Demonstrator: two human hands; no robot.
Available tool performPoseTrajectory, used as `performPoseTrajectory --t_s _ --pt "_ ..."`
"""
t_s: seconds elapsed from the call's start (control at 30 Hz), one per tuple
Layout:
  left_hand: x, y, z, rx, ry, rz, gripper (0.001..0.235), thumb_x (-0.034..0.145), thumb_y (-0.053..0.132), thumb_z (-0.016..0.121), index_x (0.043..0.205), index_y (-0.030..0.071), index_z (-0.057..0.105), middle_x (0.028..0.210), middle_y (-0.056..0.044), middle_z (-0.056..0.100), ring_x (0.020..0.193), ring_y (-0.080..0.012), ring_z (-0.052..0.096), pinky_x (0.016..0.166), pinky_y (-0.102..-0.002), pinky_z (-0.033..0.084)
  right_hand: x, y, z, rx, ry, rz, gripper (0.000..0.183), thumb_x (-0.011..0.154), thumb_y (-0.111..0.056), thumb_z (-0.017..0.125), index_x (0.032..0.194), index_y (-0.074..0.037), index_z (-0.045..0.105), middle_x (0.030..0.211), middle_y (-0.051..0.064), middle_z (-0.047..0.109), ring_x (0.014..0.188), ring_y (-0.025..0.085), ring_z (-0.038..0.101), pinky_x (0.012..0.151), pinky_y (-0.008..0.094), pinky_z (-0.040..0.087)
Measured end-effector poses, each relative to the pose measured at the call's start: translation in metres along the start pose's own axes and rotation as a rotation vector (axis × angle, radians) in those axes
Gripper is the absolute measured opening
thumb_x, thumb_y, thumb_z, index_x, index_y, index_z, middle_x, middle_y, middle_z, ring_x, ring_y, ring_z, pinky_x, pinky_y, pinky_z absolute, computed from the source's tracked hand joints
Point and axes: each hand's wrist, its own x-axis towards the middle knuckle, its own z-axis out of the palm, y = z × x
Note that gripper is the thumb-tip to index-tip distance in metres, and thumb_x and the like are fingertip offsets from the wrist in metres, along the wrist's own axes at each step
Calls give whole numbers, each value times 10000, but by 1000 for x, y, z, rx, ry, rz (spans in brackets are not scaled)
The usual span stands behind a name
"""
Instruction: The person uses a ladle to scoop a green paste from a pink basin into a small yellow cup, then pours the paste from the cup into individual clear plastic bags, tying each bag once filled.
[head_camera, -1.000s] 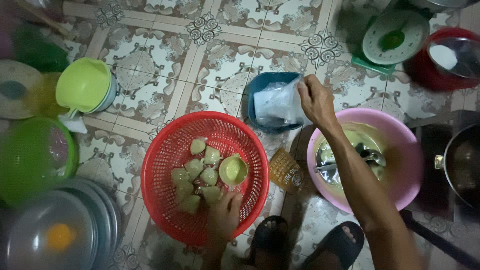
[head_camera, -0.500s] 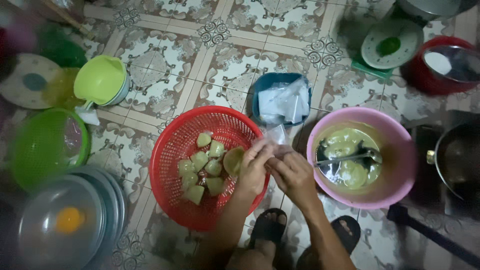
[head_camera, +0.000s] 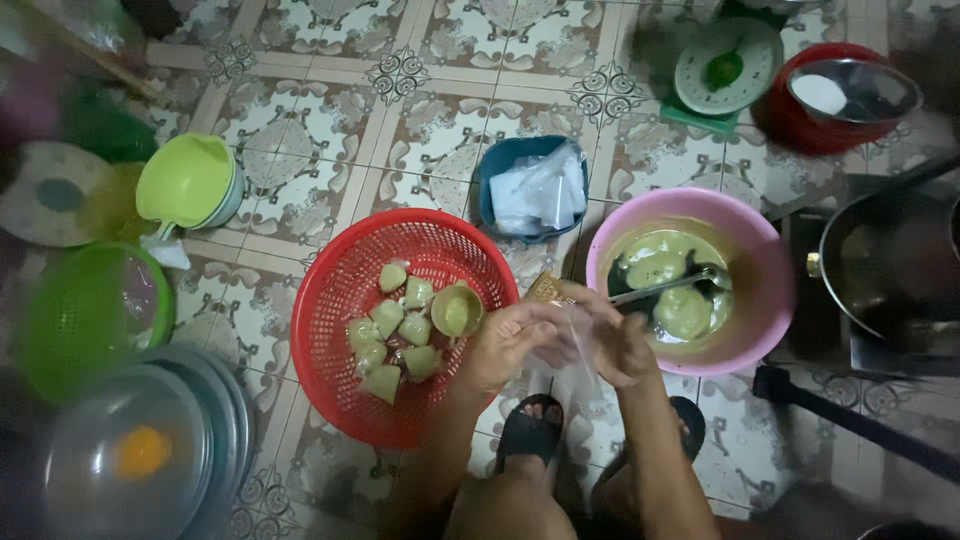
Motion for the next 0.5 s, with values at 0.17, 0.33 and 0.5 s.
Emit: performPoseTrajectory --t_s 0.17,0.33,0.5 --pt "2 -4 -29 4 -56 -13 236 983 169 669 1109 -28 642 899 -199 764 731 -256 778 603 -332 643 -30 6 -90 -380 264 -64 211 859 -101 737 916 83 651 605 139 623 442 212 630 432 334 541" --pt "-8 0 -37 -45 -23 -29 235 964 97 676 1119 -72 628 907 -245 759 760 -294 782 609 -359 654 -38 -25 -57 -604 306 -108 149 878 -55 733 1006 10 692 593 41 560 484 109 532 471 237 421" --pt "-18 14 -35 24 -95 -29 279 977 80 646 1197 -93 640 1008 -249 753 826 -282 770 686 -384 657 -38 -42 -44 -796 341 -99 139 837 -42 791 947 15 728 644 28 629 557 80 584 539 211 498"
